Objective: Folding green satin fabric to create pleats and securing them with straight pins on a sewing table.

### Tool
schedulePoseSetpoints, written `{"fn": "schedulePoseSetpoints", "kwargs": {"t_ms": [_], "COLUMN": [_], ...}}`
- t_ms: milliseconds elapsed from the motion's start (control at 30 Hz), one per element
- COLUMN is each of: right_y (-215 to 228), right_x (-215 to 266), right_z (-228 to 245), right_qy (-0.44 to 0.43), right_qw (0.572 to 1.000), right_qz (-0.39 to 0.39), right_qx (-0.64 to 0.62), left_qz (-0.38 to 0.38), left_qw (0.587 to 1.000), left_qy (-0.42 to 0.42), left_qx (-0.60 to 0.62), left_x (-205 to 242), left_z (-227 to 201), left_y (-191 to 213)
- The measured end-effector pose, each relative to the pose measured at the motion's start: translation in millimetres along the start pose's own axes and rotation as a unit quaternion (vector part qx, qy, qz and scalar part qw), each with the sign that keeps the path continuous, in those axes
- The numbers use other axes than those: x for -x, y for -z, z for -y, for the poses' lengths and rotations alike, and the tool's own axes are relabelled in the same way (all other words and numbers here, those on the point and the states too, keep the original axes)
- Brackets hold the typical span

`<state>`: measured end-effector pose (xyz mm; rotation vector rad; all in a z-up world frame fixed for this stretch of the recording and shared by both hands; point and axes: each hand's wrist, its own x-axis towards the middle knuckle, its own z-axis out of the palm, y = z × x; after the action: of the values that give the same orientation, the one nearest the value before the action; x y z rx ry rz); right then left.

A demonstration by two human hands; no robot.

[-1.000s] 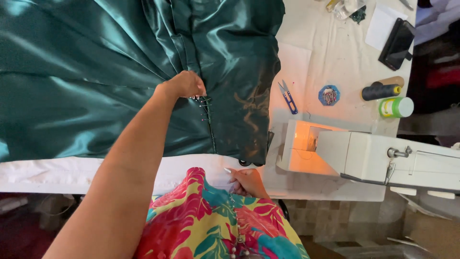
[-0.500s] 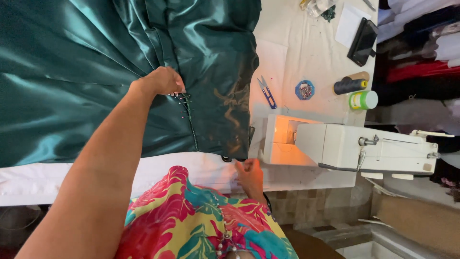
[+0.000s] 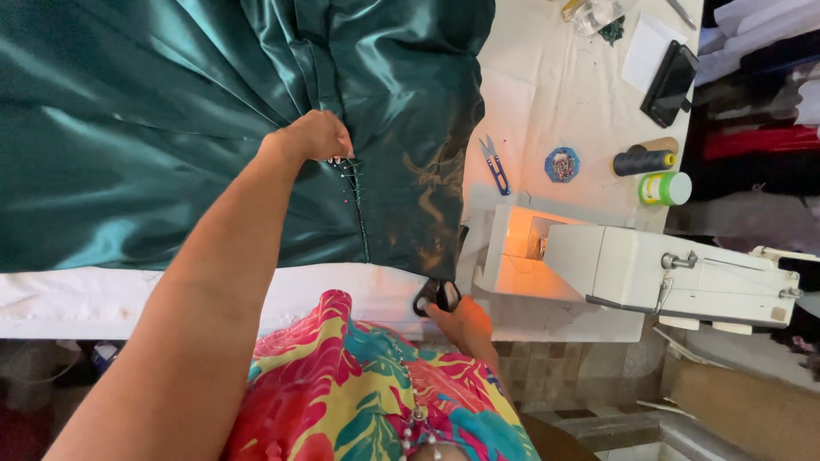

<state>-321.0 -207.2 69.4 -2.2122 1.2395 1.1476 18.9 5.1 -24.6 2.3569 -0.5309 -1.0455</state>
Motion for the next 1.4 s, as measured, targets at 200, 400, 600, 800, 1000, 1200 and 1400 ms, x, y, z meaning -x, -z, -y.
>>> {"fn": "schedulePoseSetpoints", "kwargs": {"t_ms": [200, 400, 600, 800, 1000, 1200, 1400], "right_y": [0, -30, -36, -137, -37, 74, 169], "right_x": [30, 2, 35, -32, -51, -30, -124], "right_z": [-2, -28, -52, -255, -110, 66, 138], "right_qy": [0.016, 0.038, -0.048, -0.153, -0.068, 0.185, 0.180], "right_qw": [0.999, 0.998, 0.998, 0.953, 0.910, 0.850, 0.783], "right_qz": [-0.039, -0.053, -0.012, -0.044, -0.135, -0.123, -0.203], "right_qx": [0.008, -0.025, -0.026, -0.258, -0.387, -0.478, -0.560], "left_qz": [0.004, 0.036, 0.074, 0.003, 0.002, -0.014, 0.001], "left_qw": [1.000, 0.999, 0.995, 1.000, 0.999, 0.999, 0.999], "left_qy": [-0.003, 0.029, 0.051, -0.017, -0.035, -0.034, -0.042], "left_qx": [0.014, 0.027, 0.048, 0.009, 0.005, 0.010, -0.018], "left_x": [-2, 18, 23, -11, -36, -56, -51], "left_z": [1, -22, -26, 5, 18, 29, 26], "left_y": [0, 22, 30, -2, -17, -30, -27]}}
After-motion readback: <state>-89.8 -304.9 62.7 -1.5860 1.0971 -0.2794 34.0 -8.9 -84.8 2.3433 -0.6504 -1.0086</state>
